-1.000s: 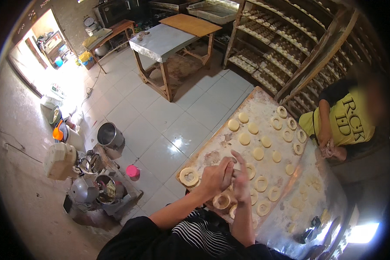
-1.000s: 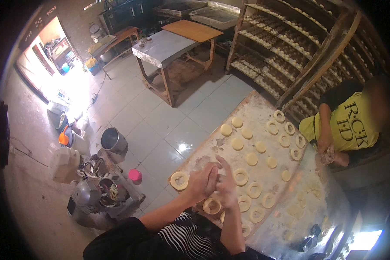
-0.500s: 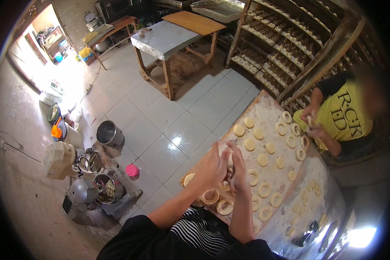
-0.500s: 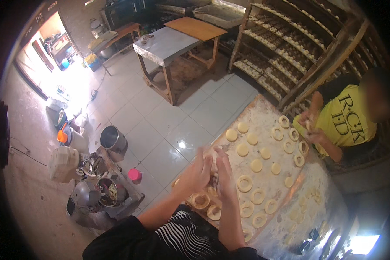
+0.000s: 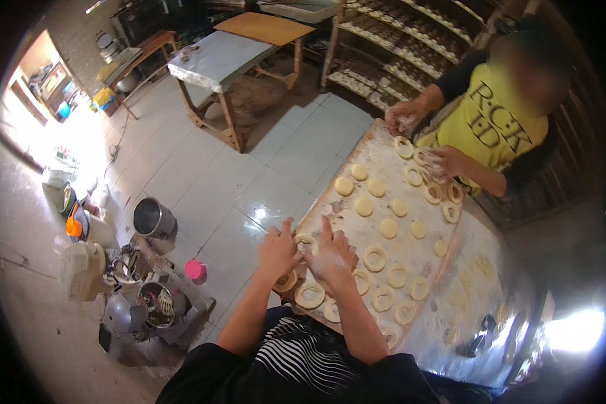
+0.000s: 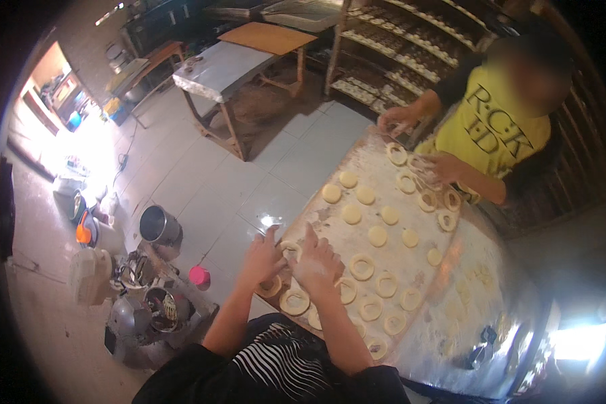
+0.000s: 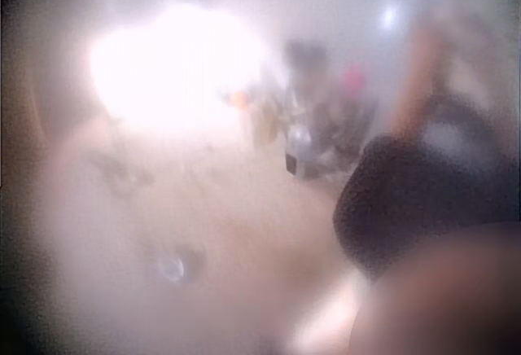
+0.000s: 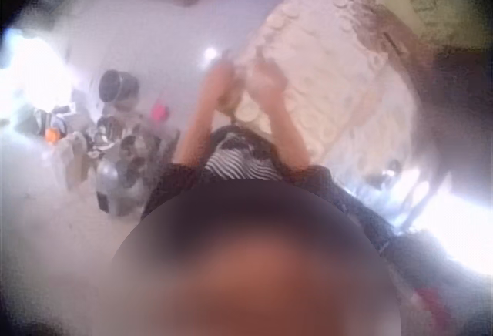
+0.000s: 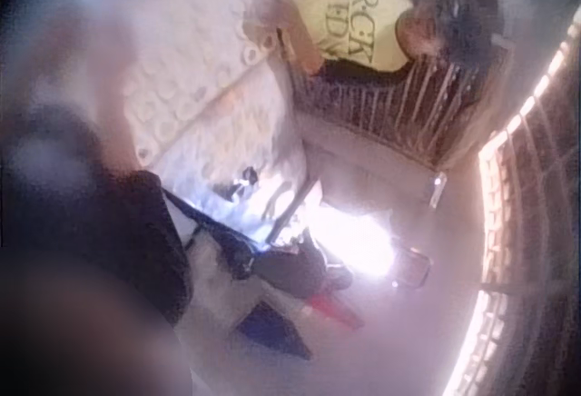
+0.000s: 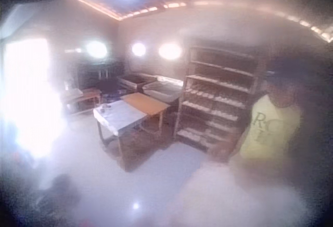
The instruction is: The person shapes circular dough pieces into ring shapes by hand and places them on a floured wooden board. A coworker across the table performs the same task simultaneously. The shaped dough rings accumulate on the board throughout the clip.
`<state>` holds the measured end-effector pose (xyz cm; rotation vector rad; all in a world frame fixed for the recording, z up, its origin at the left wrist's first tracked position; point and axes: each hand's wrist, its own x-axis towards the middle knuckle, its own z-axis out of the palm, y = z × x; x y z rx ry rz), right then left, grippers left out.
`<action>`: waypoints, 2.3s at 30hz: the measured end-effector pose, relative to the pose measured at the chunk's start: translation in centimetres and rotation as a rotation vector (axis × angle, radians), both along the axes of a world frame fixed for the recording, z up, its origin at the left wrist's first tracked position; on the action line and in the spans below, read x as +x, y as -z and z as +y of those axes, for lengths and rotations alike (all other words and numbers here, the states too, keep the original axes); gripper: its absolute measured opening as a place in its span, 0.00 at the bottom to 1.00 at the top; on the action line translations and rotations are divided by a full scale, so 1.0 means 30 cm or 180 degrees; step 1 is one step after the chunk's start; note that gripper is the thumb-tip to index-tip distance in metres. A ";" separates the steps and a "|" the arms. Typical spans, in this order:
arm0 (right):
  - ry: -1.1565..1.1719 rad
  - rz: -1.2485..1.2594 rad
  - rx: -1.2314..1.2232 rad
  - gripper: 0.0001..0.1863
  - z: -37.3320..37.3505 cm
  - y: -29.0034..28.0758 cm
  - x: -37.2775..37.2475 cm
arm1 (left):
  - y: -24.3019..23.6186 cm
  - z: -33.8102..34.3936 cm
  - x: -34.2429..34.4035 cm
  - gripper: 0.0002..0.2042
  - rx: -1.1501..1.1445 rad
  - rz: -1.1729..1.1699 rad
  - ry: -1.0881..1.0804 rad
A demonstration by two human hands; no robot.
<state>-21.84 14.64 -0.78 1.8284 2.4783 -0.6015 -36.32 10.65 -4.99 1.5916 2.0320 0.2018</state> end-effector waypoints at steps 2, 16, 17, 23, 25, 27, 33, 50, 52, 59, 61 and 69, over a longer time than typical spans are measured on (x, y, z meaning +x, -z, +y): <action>0.0031 0.0110 -0.0166 0.48 -0.011 -0.010 0.025 | 0.016 -0.014 -0.009 0.37 0.0086 -0.0097 -0.0030; 0.3686 -0.0238 0.1361 0.14 -0.527 0.118 1.436 | -0.211 0.050 0.679 0.24 0.1073 -0.1657 0.0639; 0.3528 -0.0273 0.1415 0.15 -0.553 0.134 1.505 | -0.213 0.037 0.762 0.22 0.0755 -0.1708 0.0788; 0.2915 0.0414 0.0420 0.17 -0.538 0.091 1.650 | -0.174 -0.123 1.250 0.16 -0.0474 -0.1825 0.2252; 0.2894 0.1171 -0.0047 0.17 -0.540 0.041 1.642 | -0.168 -0.182 1.357 0.17 -0.0089 -0.1450 0.2305; 0.2615 0.2015 0.0029 0.17 -0.564 -0.007 1.621 | -0.181 -0.207 1.425 0.17 -0.0091 -0.1836 0.2113; 0.2333 0.3496 -0.0016 0.21 -0.570 -0.085 1.524 | -0.309 -0.218 1.402 0.16 -0.0095 -0.2795 0.1654; 0.0724 0.5480 -0.1019 0.35 -0.353 -0.160 1.116 | -0.259 -0.230 1.050 0.20 0.1030 -0.5521 0.0920; 0.0181 0.4452 -0.0470 0.40 -0.327 -0.178 1.031 | -0.265 -0.213 0.980 0.16 0.1035 -0.4491 0.0679; 0.0363 0.5045 -0.0433 0.46 -0.227 -0.098 0.702 | -0.258 -0.165 0.749 0.07 0.2014 -0.2048 0.0470; 0.0679 0.5928 -0.1044 0.46 -0.215 -0.076 0.635 | -0.254 -0.128 0.678 0.07 0.2198 -0.2167 0.0374; 0.1388 0.5152 -0.0905 0.34 -0.109 -0.022 0.397 | -0.240 -0.025 0.457 0.06 0.2394 -0.2277 0.0427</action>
